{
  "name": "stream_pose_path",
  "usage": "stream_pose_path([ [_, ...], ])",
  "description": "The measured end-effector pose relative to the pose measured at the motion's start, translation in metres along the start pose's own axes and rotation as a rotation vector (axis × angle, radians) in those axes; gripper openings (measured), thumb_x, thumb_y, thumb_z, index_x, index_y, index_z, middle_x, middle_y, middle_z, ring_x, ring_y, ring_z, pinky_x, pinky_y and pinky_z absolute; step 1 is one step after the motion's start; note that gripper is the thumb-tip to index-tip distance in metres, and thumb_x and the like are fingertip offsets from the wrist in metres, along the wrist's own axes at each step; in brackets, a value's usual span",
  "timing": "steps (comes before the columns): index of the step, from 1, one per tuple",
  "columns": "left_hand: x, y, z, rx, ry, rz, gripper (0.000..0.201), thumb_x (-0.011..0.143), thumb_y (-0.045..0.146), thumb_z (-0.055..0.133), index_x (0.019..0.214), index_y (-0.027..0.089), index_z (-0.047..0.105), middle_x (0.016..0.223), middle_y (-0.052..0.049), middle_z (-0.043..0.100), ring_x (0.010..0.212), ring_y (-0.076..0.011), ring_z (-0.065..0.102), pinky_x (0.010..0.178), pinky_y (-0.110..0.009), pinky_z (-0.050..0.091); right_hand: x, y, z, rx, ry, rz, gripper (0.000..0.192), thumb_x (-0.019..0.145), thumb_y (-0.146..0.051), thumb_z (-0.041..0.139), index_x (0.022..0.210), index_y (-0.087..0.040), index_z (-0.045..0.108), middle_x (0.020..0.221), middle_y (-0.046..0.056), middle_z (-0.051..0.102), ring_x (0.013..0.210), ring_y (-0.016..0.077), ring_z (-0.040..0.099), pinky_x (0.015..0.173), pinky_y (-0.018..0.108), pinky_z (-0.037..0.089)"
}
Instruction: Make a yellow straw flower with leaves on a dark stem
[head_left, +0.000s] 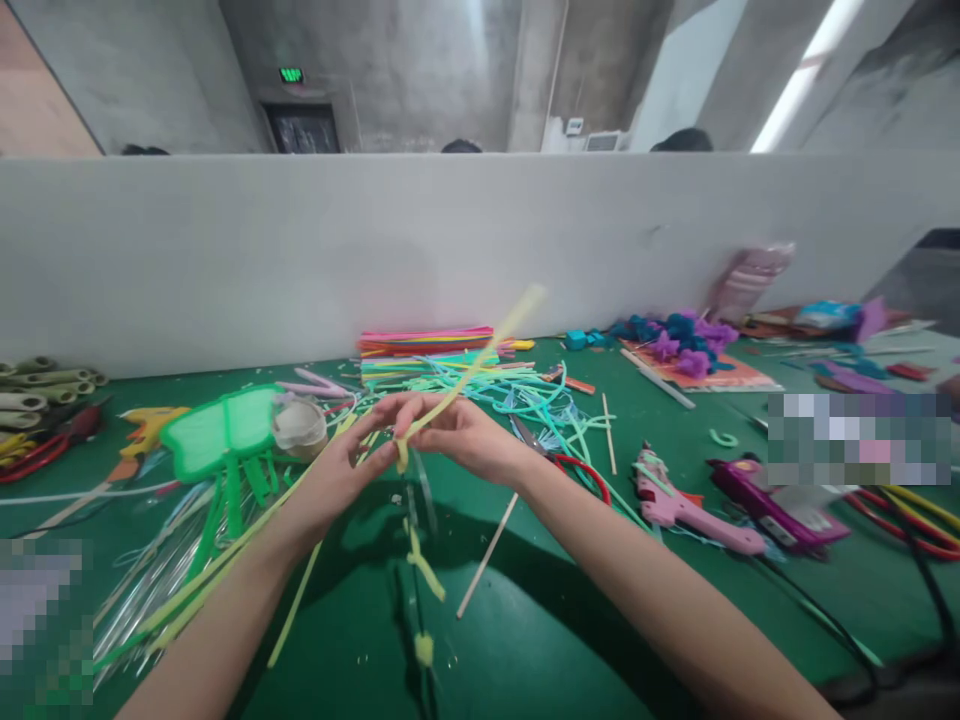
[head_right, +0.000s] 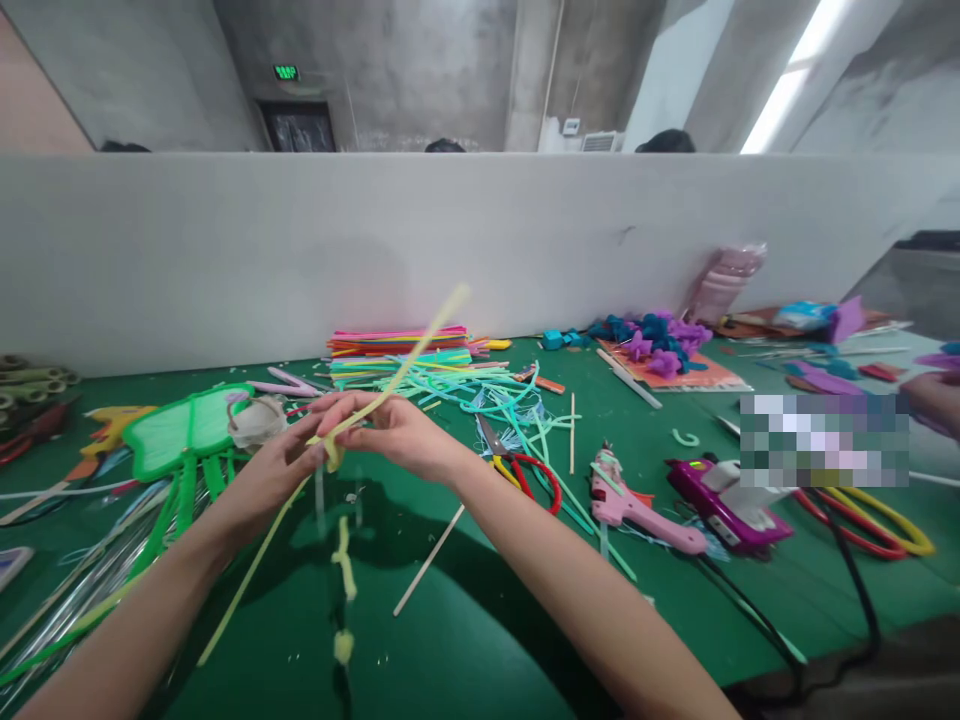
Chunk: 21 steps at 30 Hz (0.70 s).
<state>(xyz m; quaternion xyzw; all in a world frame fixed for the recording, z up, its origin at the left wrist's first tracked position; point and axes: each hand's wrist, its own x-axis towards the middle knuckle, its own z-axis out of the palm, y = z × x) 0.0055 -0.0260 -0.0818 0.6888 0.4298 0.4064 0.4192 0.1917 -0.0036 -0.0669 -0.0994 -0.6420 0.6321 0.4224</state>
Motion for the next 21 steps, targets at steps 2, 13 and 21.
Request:
stream_pose_path([
  [2,0.004,0.002,-0.004,0.090,-0.036,0.044,0.049,0.080,0.053,0.062,0.120,0.024,0.063,0.129,-0.007,0.061,0.123,-0.0334,0.050,0.100,-0.043,0.041,-0.002,0.004,0.000,-0.035,0.085,0.012,0.021,0.076,-0.033,0.074,0.092,-0.022,0.067,0.121,0.004,0.056,0.101,0.0159,0.058,0.085,0.028,0.049],
  [13,0.013,0.008,0.008,0.008,-0.122,0.202,0.028,0.088,0.038,0.059,0.112,0.025,0.058,0.122,-0.007,0.062,0.114,-0.0259,0.057,0.096,-0.038,0.044,-0.024,0.025,0.005,-0.085,0.447,0.109,0.052,0.076,-0.043,0.072,0.122,-0.028,0.054,0.127,0.006,0.056,0.117,0.0199,0.052,0.097,0.036,0.045],
  [21,0.013,0.047,0.001,0.322,-0.090,0.225,0.023,0.090,0.042,0.052,0.087,0.022,0.065,0.087,-0.001,0.066,0.084,-0.0200,0.061,0.080,-0.031,0.045,-0.037,-0.008,-0.021,-0.233,0.285,0.308,0.044,0.076,-0.042,0.072,0.113,-0.020,0.061,0.113,0.008,0.064,0.102,0.0186,0.062,0.084,0.032,0.050],
])
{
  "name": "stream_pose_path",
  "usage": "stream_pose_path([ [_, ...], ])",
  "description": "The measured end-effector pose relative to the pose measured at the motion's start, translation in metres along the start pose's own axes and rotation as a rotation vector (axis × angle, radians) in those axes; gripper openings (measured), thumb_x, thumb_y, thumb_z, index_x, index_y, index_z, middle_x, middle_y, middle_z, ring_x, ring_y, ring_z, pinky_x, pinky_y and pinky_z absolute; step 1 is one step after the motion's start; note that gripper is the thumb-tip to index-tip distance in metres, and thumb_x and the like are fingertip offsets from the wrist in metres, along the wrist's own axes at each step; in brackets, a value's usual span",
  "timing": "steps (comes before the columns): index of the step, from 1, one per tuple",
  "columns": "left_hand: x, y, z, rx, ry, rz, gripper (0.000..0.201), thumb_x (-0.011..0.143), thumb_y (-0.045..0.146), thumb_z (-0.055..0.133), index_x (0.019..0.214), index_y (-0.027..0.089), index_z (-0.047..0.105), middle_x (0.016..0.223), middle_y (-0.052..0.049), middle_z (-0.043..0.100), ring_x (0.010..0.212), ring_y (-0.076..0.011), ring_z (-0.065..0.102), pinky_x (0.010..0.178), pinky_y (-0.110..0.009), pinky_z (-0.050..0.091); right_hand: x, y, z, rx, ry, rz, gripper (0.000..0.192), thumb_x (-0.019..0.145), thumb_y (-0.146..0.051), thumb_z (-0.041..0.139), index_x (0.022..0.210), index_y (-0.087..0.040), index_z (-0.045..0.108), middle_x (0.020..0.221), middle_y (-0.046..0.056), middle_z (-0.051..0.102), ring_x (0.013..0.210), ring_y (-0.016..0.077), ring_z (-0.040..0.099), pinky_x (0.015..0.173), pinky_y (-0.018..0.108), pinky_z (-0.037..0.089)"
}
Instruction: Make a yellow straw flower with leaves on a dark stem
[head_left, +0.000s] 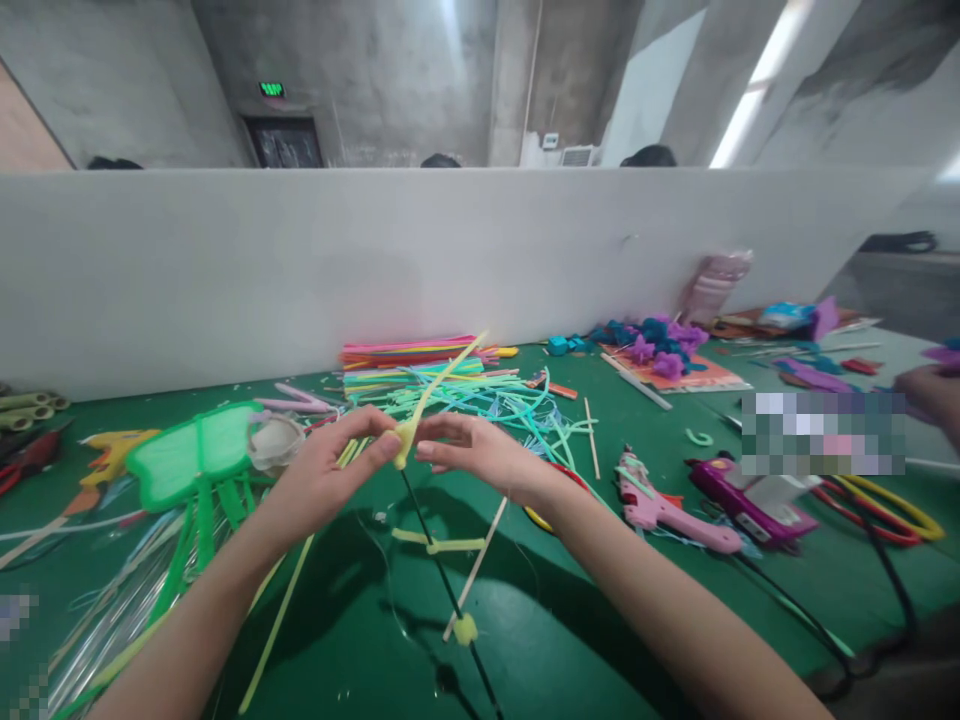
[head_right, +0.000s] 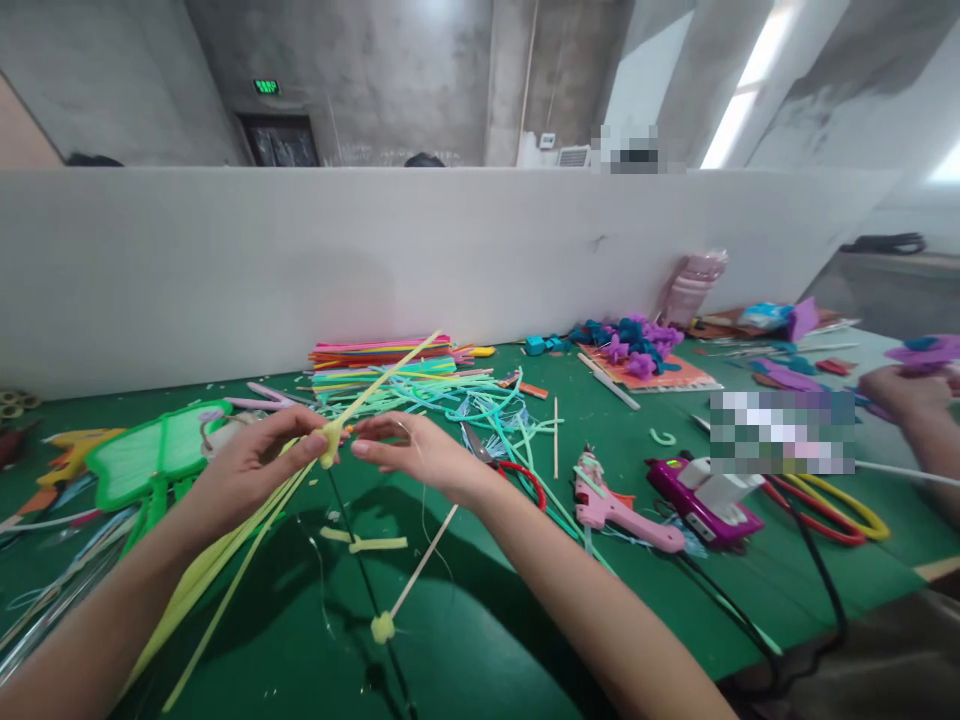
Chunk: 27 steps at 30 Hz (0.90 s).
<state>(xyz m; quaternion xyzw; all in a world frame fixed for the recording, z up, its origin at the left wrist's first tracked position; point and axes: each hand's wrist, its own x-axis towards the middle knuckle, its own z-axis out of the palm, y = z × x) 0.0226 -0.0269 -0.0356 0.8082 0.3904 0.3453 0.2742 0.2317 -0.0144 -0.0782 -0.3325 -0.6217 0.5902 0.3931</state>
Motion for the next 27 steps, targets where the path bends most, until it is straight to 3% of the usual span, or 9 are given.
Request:
stream_pose_path([
  [2,0.002,0.004,-0.004,0.054,0.002,-0.017,0.025,0.090,0.043,0.052,0.082,0.022,0.064,0.078,0.000,0.065,0.077,-0.0184,0.060,0.075,-0.029,0.045,-0.005,-0.011,-0.018,-0.117,0.091,0.026,0.031,0.080,-0.043,0.068,0.092,-0.015,0.067,0.092,0.008,0.070,0.084,0.0168,0.066,0.072,0.029,0.050],
  [4,0.004,0.005,-0.006,0.074,-0.006,-0.050,0.025,0.089,0.044,0.054,0.085,0.022,0.065,0.077,0.001,0.066,0.075,-0.0178,0.061,0.074,-0.028,0.045,-0.010,-0.024,-0.029,-0.155,0.302,-0.038,0.028,0.083,-0.042,0.064,0.090,-0.015,0.065,0.087,0.008,0.070,0.077,0.0157,0.066,0.066,0.028,0.049],
  [6,0.006,0.006,-0.005,0.073,-0.013,-0.082,0.025,0.088,0.046,0.055,0.091,0.023,0.065,0.077,0.002,0.067,0.074,-0.0177,0.062,0.073,-0.028,0.044,-0.015,-0.037,-0.030,-0.235,0.429,-0.189,0.025,0.085,-0.040,0.062,0.092,-0.016,0.065,0.087,0.006,0.070,0.080,0.0159,0.066,0.070,0.029,0.049],
  [9,0.007,0.006,-0.003,0.075,-0.027,-0.084,0.026,0.087,0.046,0.055,0.090,0.023,0.066,0.077,0.001,0.068,0.076,-0.0184,0.063,0.073,-0.028,0.044,-0.020,-0.050,-0.015,-0.508,0.379,-0.372,0.018,0.083,-0.035,0.066,0.094,-0.021,0.068,0.098,0.003,0.070,0.093,0.0165,0.063,0.078,0.029,0.048],
  [12,0.006,0.006,-0.001,0.062,-0.049,-0.072,0.024,0.088,0.045,0.055,0.088,0.023,0.066,0.076,0.001,0.067,0.075,-0.0185,0.062,0.072,-0.028,0.044,-0.019,-0.054,0.002,-0.676,0.293,-0.444,0.008,0.082,-0.028,0.067,0.088,-0.023,0.070,0.093,0.000,0.071,0.090,0.0149,0.062,0.078,0.028,0.046],
  [18,0.005,0.007,-0.002,0.059,-0.051,-0.054,0.014,0.078,0.035,0.067,0.086,0.024,0.068,0.081,0.001,0.068,0.079,-0.0205,0.059,0.071,-0.028,0.042,-0.013,-0.051,0.007,-0.678,0.235,-0.367,0.008,0.083,-0.028,0.067,0.084,-0.023,0.072,0.085,-0.001,0.072,0.082,0.0141,0.064,0.072,0.026,0.046],
  [27,0.008,0.009,0.002,-0.035,-0.121,-0.073,0.013,0.081,0.035,0.063,0.085,0.023,0.067,0.079,-0.001,0.068,0.077,-0.0198,0.061,0.070,-0.029,0.044,-0.014,-0.059,0.006,-0.667,0.138,-0.247,0.009,0.082,-0.022,0.061,0.082,-0.019,0.070,0.083,0.001,0.071,0.075,0.0132,0.063,0.068,0.027,0.047],
])
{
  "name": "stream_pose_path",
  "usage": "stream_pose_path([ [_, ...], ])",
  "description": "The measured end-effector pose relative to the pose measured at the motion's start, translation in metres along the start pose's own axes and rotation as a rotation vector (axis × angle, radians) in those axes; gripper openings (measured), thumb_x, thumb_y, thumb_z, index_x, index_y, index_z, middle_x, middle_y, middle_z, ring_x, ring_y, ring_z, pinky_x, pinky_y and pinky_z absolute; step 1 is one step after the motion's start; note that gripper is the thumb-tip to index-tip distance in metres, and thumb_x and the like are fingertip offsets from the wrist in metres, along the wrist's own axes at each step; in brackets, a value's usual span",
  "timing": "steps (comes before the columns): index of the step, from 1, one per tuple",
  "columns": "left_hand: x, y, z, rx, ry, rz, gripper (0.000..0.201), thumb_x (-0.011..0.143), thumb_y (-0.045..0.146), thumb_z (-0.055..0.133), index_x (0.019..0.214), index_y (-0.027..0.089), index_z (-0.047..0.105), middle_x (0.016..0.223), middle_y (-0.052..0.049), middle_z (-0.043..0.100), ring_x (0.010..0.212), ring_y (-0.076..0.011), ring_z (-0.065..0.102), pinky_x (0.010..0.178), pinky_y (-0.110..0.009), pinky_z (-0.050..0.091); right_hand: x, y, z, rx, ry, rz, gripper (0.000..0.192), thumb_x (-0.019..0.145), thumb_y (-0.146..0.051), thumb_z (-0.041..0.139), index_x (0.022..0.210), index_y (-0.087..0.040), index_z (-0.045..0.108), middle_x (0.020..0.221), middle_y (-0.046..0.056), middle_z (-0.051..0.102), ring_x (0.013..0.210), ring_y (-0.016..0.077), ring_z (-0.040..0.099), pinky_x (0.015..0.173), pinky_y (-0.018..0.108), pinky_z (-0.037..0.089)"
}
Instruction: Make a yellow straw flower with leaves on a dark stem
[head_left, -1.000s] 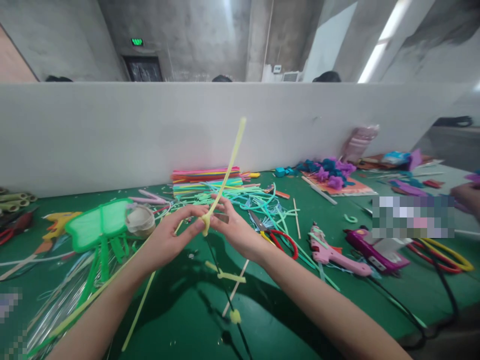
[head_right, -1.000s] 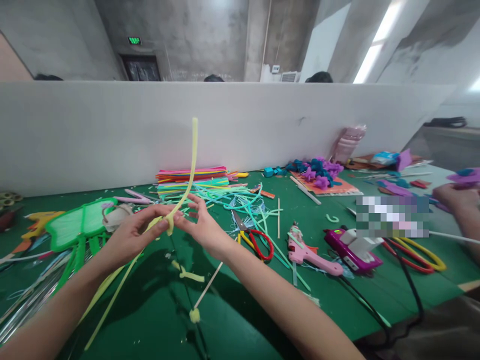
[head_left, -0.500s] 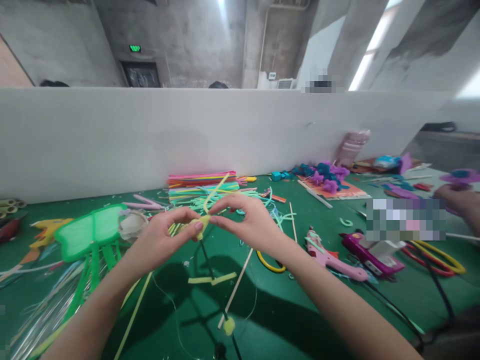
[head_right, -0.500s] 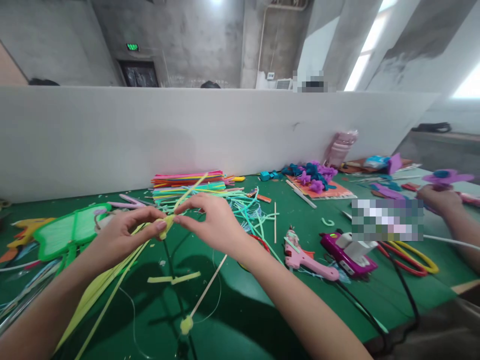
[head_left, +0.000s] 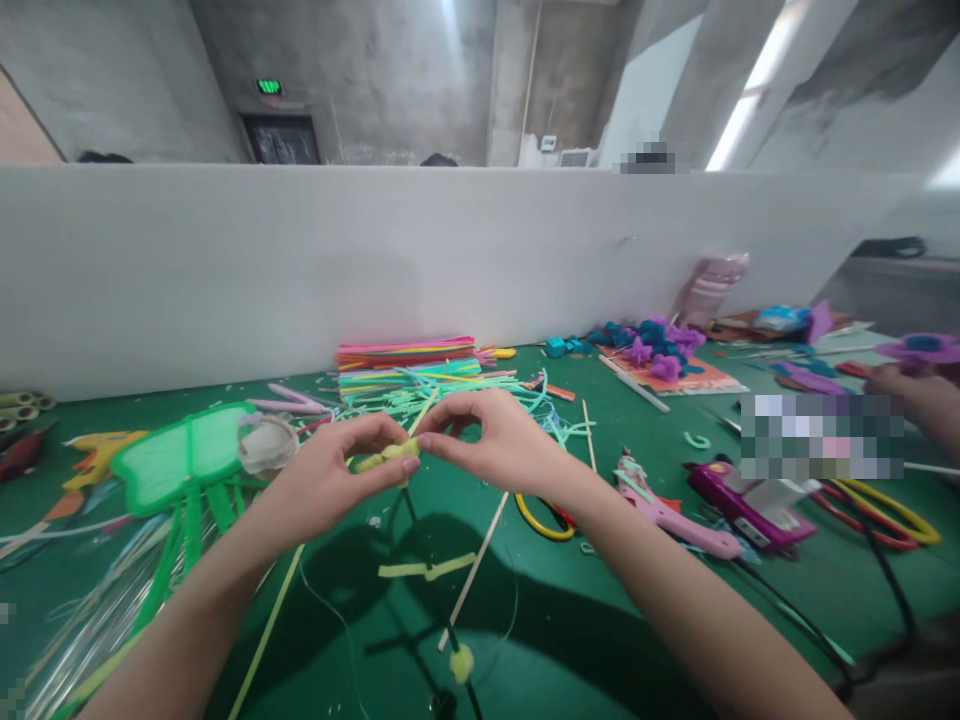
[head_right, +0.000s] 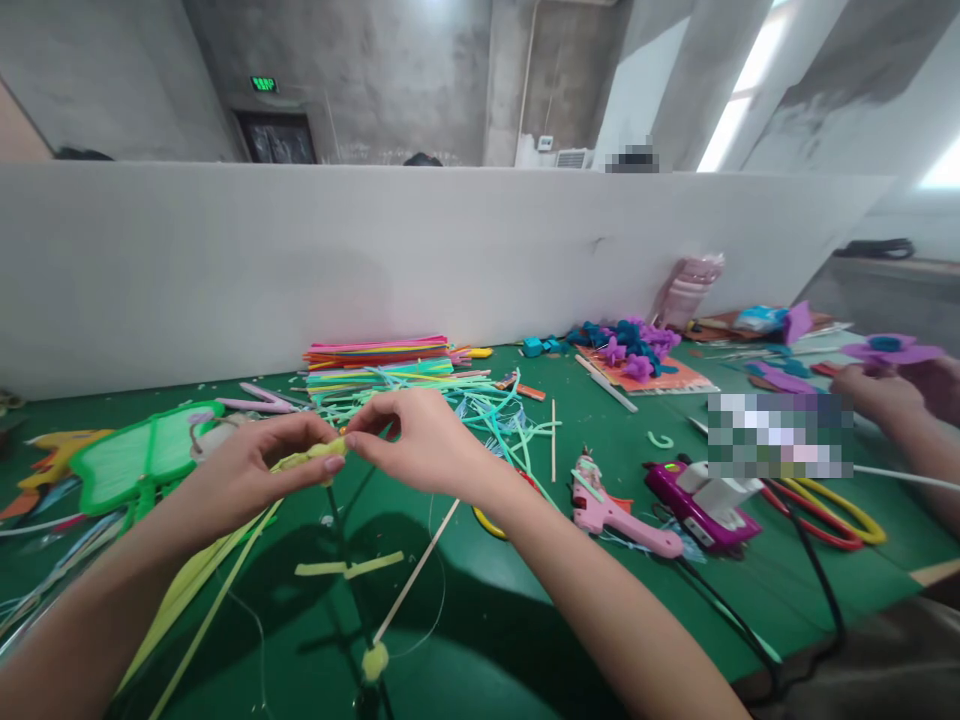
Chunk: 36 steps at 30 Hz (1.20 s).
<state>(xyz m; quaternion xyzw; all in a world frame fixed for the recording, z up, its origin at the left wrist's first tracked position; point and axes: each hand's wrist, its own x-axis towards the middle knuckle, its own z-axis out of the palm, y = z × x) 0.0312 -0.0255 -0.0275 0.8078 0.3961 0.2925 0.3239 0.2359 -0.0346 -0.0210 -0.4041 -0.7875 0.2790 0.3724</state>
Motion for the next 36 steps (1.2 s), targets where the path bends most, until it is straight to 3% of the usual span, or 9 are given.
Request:
stream_pose_path([
  [7,0.000,-0.002,0.001,-0.040,-0.097,-0.182,0.021,0.079,0.043,0.063,0.078,0.022,0.067,0.071,0.001,0.062,0.066,-0.0177,0.053,0.055,-0.025,0.035,0.005,0.003,0.004,-0.064,-0.034,0.077,0.010,0.080,-0.022,0.060,0.077,-0.017,0.069,0.076,0.001,0.070,0.066,0.0108,0.059,0.060,0.024,0.043],
  [16,0.002,-0.010,0.003,-0.152,-0.123,-0.189,0.022,0.078,0.042,0.063,0.072,0.021,0.065,0.072,0.000,0.062,0.072,-0.0191,0.054,0.063,-0.027,0.038,0.008,0.000,0.009,-0.136,-0.080,0.140,0.013,0.081,-0.024,0.059,0.075,-0.017,0.068,0.066,0.000,0.066,0.057,0.0103,0.054,0.050,0.023,0.036],
  [19,0.002,-0.013,0.002,-0.152,-0.159,-0.203,0.022,0.078,0.043,0.064,0.076,0.021,0.067,0.075,-0.001,0.065,0.073,-0.0195,0.057,0.063,-0.028,0.040,0.004,-0.002,-0.006,-0.105,-0.191,0.138,0.021,0.086,-0.035,0.057,0.086,-0.018,0.070,0.078,0.002,0.070,0.067,0.0138,0.059,0.057,0.025,0.041],
  [21,0.002,-0.015,0.001,-0.181,-0.169,-0.218,0.024,0.079,0.045,0.064,0.078,0.021,0.067,0.078,-0.002,0.066,0.076,-0.0202,0.058,0.067,-0.029,0.041,-0.006,0.001,-0.022,-0.085,-0.220,0.151,0.032,0.089,-0.044,0.054,0.106,-0.020,0.065,0.103,0.006,0.069,0.086,0.0179,0.063,0.069,0.028,0.046],
  [23,0.003,-0.018,0.002,-0.230,-0.139,-0.227,0.025,0.080,0.045,0.064,0.080,0.020,0.065,0.081,-0.003,0.066,0.079,-0.0206,0.059,0.071,-0.030,0.042,-0.023,0.012,-0.035,-0.215,-0.140,0.228,0.038,0.095,-0.045,0.042,0.120,-0.021,0.057,0.119,0.008,0.063,0.102,0.0210,0.059,0.079,0.031,0.045],
  [26,0.002,-0.024,0.004,-0.314,-0.083,-0.231,0.024,0.082,0.044,0.063,0.086,0.021,0.061,0.081,-0.002,0.065,0.082,-0.0192,0.058,0.077,-0.030,0.042,-0.054,0.040,-0.036,-0.623,-0.085,0.398,0.033,0.095,-0.035,0.044,0.116,-0.013,0.056,0.111,0.016,0.063,0.102,0.0267,0.058,0.083,0.035,0.043],
  [28,-0.001,-0.030,0.006,-0.347,-0.043,-0.202,0.022,0.085,0.043,0.061,0.088,0.022,0.059,0.081,0.000,0.063,0.082,-0.0173,0.056,0.078,-0.029,0.041,-0.071,0.059,-0.025,-0.848,-0.132,0.480,0.029,0.092,-0.028,0.049,0.112,-0.009,0.056,0.106,0.019,0.062,0.102,0.0302,0.058,0.083,0.036,0.042],
  [32,-0.009,-0.044,0.016,-0.427,0.093,-0.122,0.017,0.088,0.039,0.059,0.091,0.022,0.061,0.085,0.000,0.061,0.083,-0.0153,0.053,0.080,-0.025,0.040,-0.084,0.078,0.001,-0.957,-0.163,0.548,0.032,0.088,-0.022,0.050,0.117,-0.007,0.052,0.104,0.020,0.061,0.100,0.0315,0.058,0.082,0.036,0.041],
  [36,-0.012,-0.063,0.032,-0.641,0.227,-0.114,0.012,0.087,0.032,0.062,0.089,0.020,0.064,0.090,-0.002,0.063,0.094,-0.0168,0.056,0.091,-0.027,0.040,-0.077,0.081,0.008,-0.914,-0.151,0.626,0.033,0.087,-0.014,0.048,0.119,-0.007,0.051,0.103,0.021,0.061,0.097,0.0317,0.061,0.074,0.034,0.041],
])
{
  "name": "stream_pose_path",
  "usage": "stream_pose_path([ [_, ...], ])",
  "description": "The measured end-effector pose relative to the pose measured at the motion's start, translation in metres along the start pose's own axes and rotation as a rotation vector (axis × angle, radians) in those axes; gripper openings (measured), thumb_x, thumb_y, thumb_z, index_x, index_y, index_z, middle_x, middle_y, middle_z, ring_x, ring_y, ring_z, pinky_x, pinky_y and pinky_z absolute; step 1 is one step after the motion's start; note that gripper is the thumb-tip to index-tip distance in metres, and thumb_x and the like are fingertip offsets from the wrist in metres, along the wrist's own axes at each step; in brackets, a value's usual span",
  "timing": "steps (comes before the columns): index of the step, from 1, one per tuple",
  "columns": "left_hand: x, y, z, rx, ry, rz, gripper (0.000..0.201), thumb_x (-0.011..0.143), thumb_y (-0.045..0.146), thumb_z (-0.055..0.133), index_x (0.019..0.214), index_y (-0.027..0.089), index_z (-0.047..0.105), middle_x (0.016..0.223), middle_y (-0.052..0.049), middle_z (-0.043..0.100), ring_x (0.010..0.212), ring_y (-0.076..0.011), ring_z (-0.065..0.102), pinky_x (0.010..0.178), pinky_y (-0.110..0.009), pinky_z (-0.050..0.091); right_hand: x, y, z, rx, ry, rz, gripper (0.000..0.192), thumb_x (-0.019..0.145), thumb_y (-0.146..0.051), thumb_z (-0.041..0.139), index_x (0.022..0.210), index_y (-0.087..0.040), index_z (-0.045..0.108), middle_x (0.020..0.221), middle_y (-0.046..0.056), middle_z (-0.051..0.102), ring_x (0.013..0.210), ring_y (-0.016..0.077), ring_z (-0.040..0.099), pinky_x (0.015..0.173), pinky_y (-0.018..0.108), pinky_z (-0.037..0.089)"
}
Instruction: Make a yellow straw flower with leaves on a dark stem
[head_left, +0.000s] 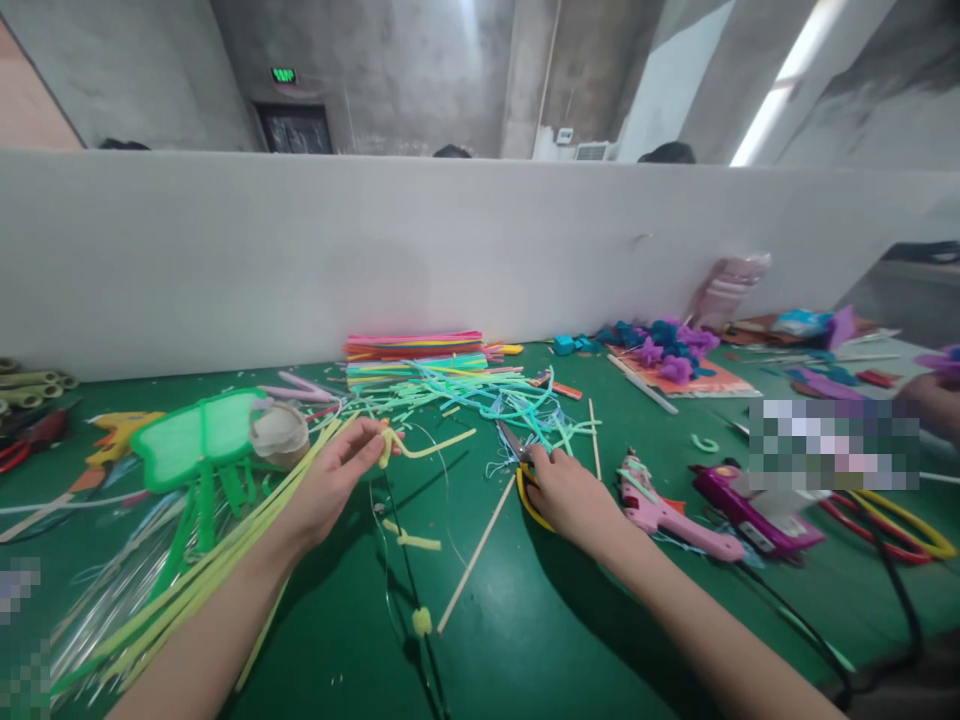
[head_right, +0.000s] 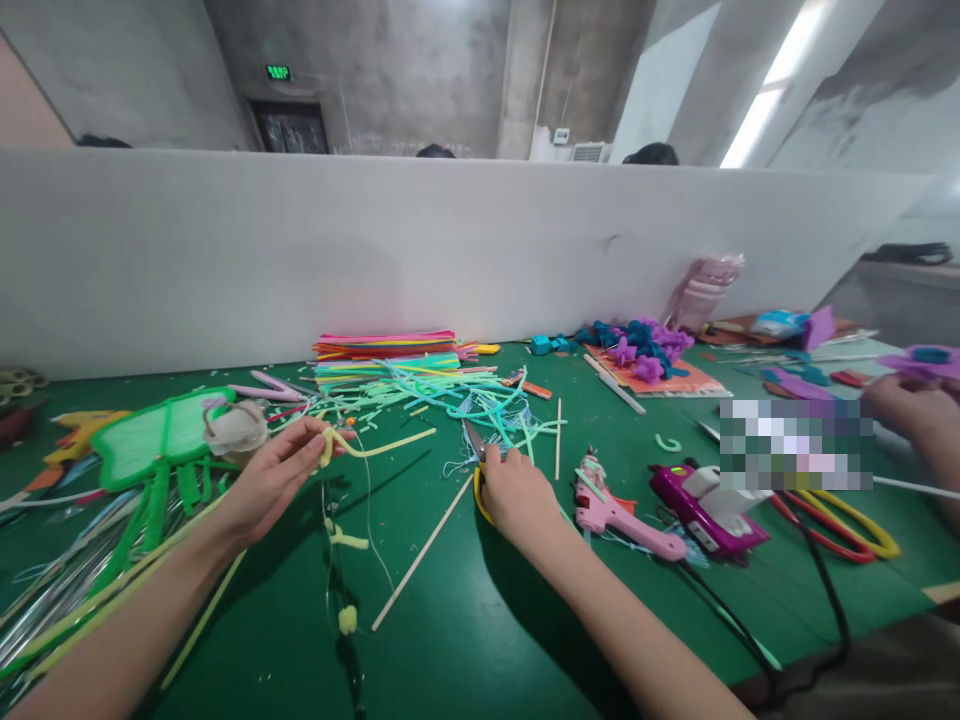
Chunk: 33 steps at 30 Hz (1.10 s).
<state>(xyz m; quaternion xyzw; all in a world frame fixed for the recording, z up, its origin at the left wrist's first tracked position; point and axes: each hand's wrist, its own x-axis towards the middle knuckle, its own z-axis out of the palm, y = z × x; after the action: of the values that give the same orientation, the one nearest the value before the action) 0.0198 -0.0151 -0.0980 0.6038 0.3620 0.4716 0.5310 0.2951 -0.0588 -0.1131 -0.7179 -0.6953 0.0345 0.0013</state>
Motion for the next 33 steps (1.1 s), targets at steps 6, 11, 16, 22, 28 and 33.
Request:
stream_pose_path([
  [6,0.009,-0.031,-0.003,-0.479,0.071,-0.044,0.005,0.086,0.020,0.061,0.083,0.017,0.064,0.078,-0.002,0.063,0.096,-0.0196,0.061,0.091,-0.036,0.048,0.015,0.013,-0.001,0.118,0.003,0.021,0.041,0.080,-0.017,0.056,0.119,-0.006,0.050,0.091,0.015,0.066,0.082,0.0264,0.064,0.066,0.030,0.042],
  [11,0.012,-0.033,-0.002,-0.940,0.173,-0.174,0.023,0.094,0.014,0.043,0.085,0.015,0.064,0.065,0.000,0.061,0.077,-0.0165,0.065,0.091,-0.054,0.049,0.016,0.012,-0.006,0.798,0.206,0.017,0.043,0.079,-0.024,0.061,0.120,-0.014,0.053,0.093,0.007,0.065,0.077,0.0176,0.062,0.070,0.029,0.047],
  [16,0.006,-0.023,0.004,-1.058,0.196,-0.222,0.030,0.096,0.019,0.037,0.086,0.013,0.064,0.068,-0.003,0.062,0.072,-0.0163,0.064,0.087,-0.052,0.053,-0.012,-0.016,-0.015,1.416,-0.337,-0.160,0.038,0.075,-0.045,0.070,0.097,-0.016,0.060,0.062,-0.004,0.055,0.047,0.0092,0.051,0.046,0.022,0.041],
  [22,-0.003,-0.012,0.010,-1.064,0.157,-0.226,0.030,0.094,0.018,0.036,0.084,0.012,0.064,0.068,-0.003,0.057,0.070,-0.0159,0.061,0.089,-0.057,0.051,-0.016,-0.044,-0.003,1.662,-0.233,-0.277,0.038,0.078,-0.043,0.070,0.100,-0.018,0.051,0.089,0.005,0.068,0.079,0.0167,0.067,0.073,0.031,0.054],
  [28,-0.008,-0.007,0.020,-1.066,0.134,-0.259,0.024,0.082,0.014,0.039,0.085,0.011,0.063,0.068,-0.003,0.051,0.069,-0.0168,0.059,0.089,-0.060,0.050,-0.006,-0.049,0.013,1.622,-0.025,-0.365,0.066,0.054,-0.025,0.087,0.103,-0.024,0.044,0.090,0.000,0.062,0.098,0.0220,0.063,0.079,0.034,0.055],
  [33,-0.010,-0.009,0.022,-1.075,0.145,-0.279,0.023,0.080,0.014,0.041,0.086,0.010,0.063,0.070,-0.005,0.055,0.073,-0.0186,0.062,0.092,-0.058,0.050,-0.013,-0.046,0.011,1.487,-0.013,-0.449,0.054,0.075,-0.032,0.073,0.116,-0.026,0.040,0.108,0.005,0.057,0.106,0.0198,0.058,0.085,0.036,0.052],
])
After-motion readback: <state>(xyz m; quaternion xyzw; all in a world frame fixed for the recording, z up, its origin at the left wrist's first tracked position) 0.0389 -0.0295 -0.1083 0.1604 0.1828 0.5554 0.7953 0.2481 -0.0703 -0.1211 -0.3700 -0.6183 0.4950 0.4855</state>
